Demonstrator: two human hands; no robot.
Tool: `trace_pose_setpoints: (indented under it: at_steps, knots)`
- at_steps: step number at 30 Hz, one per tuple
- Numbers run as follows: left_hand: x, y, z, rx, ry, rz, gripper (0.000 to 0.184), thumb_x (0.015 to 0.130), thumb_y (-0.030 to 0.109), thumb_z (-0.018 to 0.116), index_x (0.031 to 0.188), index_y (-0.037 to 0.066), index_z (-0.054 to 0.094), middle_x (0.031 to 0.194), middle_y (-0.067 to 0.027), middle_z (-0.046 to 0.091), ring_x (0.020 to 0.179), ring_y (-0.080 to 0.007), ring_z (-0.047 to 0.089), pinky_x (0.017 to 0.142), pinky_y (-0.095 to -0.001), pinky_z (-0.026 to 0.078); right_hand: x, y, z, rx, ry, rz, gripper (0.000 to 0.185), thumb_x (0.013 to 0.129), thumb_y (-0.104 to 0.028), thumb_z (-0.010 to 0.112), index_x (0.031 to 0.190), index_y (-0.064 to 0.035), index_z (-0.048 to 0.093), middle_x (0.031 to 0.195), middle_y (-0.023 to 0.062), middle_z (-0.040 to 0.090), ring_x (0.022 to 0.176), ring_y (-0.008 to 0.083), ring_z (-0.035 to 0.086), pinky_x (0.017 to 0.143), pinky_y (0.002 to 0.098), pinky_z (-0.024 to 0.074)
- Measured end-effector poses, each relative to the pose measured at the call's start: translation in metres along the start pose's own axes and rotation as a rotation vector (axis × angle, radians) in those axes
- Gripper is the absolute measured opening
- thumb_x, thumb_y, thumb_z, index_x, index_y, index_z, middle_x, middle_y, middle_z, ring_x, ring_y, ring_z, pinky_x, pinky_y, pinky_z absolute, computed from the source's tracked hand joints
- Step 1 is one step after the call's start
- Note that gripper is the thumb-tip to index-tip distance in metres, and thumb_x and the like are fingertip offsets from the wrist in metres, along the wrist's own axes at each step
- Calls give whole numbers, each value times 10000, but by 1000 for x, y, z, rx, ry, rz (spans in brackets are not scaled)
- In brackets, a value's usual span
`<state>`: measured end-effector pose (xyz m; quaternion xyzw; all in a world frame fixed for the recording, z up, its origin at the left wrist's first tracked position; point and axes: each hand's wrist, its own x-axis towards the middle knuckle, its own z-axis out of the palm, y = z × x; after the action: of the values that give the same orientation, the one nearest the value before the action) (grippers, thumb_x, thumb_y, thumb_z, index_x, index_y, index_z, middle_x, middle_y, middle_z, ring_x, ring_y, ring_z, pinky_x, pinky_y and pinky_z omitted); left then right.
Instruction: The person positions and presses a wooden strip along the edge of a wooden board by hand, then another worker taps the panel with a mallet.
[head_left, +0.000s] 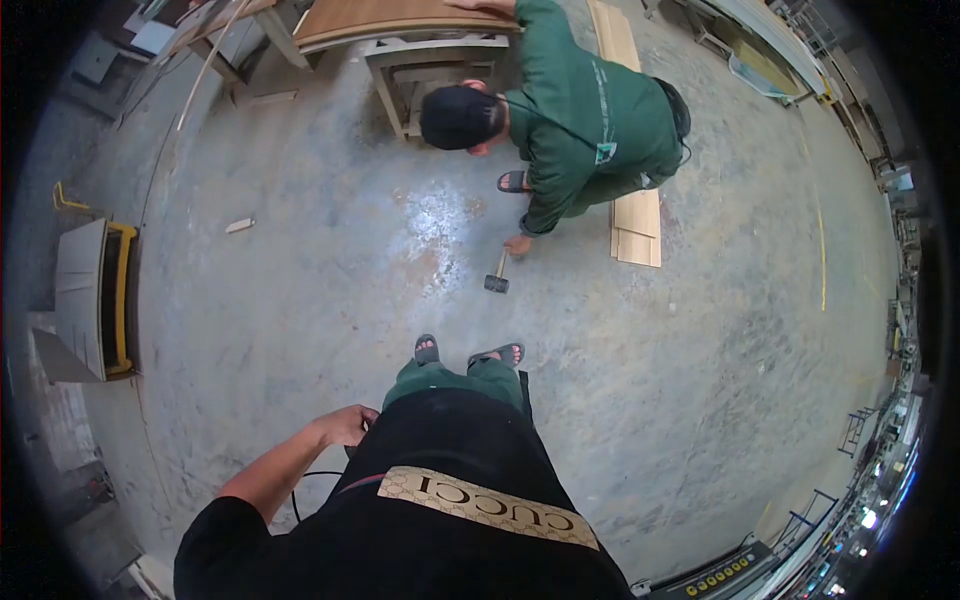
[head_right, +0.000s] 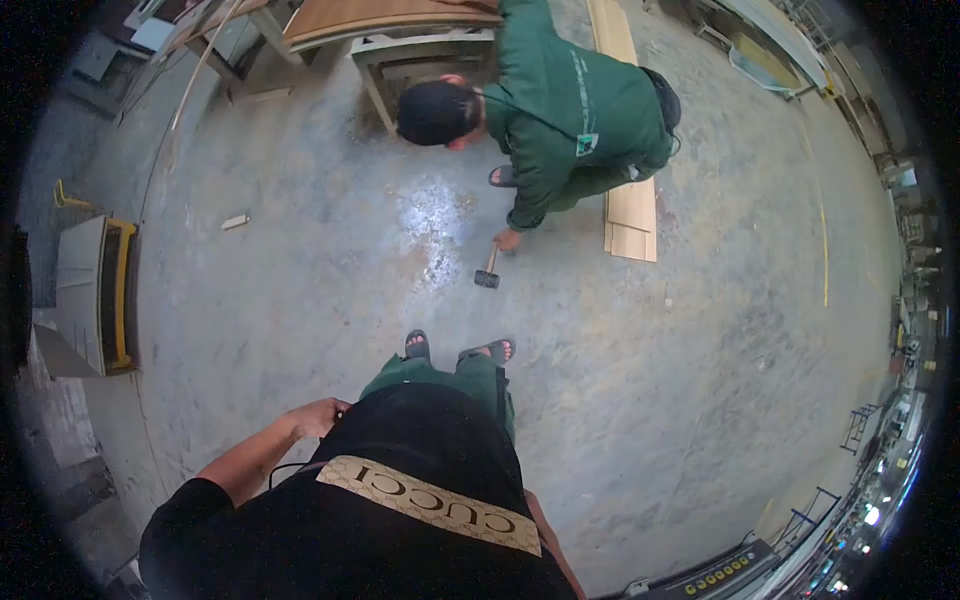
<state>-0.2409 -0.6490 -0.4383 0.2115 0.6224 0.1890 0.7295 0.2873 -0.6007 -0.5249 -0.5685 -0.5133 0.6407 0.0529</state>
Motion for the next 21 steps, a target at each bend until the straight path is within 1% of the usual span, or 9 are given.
trace_pose_setpoints:
  at_steps: [2, 4, 7, 9, 14, 16, 17, 20, 21]
  knots:
    - [-16, -10, -7, -33, -33, -64, 265, 683, 244, 768, 870, 83, 672, 736, 22, 606, 697, -97, 549, 644, -287, 463, -14, -2, 8, -46, -7, 23, 356, 937, -359, 541, 1032, -35, 650, 902, 118, 662, 909, 179, 602, 810, 349, 467]
    - [-20, -31, -15, 71, -117, -21, 321, 754, 204, 758, 1043, 90, 677, 827, 51, 642, 742, -62, 552, 660, -271, 479, -19, -3, 8, -97, -23, 38, 354, 936, -359, 542, 1029, -35, 651, 899, 117, 662, 904, 179, 603, 806, 348, 468]
    - [-18, -73, -15, 65, -186, 133, 280, 771, 188, 743, 1018, 76, 675, 834, 56, 638, 747, -65, 548, 662, -272, 478, -25, -15, 10, -160, -38, 57, 352, 935, -358, 544, 1024, -36, 652, 895, 116, 662, 897, 178, 603, 801, 347, 469]
    - [-29, -82, -15, -27, -221, 139, 279, 776, 180, 740, 1019, 61, 672, 845, 55, 640, 759, -66, 548, 672, -273, 478, -32, -12, 16, -180, -34, 65, 350, 934, -358, 545, 1021, -36, 652, 892, 115, 661, 893, 178, 604, 797, 346, 470]
    - [-72, -73, -11, -265, -267, 91, 292, 785, 154, 744, 1030, 19, 657, 899, 54, 650, 804, -64, 551, 715, -272, 482, -59, -7, 37, -206, -4, 96, 346, 932, -357, 548, 1013, -37, 654, 886, 114, 661, 881, 177, 605, 787, 344, 472]
    - [-91, -54, -13, -352, -241, 168, 293, 788, 140, 750, 1038, 19, 657, 939, 48, 658, 826, -64, 559, 738, -269, 484, -73, 1, 32, -218, 7, 110, 345, 931, -356, 549, 1010, -37, 654, 883, 113, 661, 876, 177, 606, 783, 343, 473]
    - [-85, -57, -11, -316, -197, 230, 197, 783, 79, 682, 977, 44, 669, 822, 68, 641, 757, -33, 553, 639, -238, 460, -72, 5, 28, -223, 11, 108, 344, 931, -356, 549, 1008, -37, 654, 882, 113, 661, 874, 176, 606, 781, 343, 474]
    - [-77, -46, -6, -436, -128, 77, 123, 799, 29, 625, 912, 59, 663, 775, 72, 621, 732, -27, 536, 631, -232, 446, -72, 12, 21, -229, 33, 104, 342, 929, -355, 551, 1003, -38, 655, 877, 112, 660, 867, 176, 607, 776, 342, 475]
    - [-62, -64, -7, -388, -88, 151, 55, 823, 36, 598, 841, 75, 633, 751, 62, 593, 695, -42, 529, 616, -230, 433, -67, 15, 16, -230, 40, 98, 341, 929, -355, 552, 1002, -38, 655, 876, 112, 660, 865, 176, 607, 774, 341, 476]
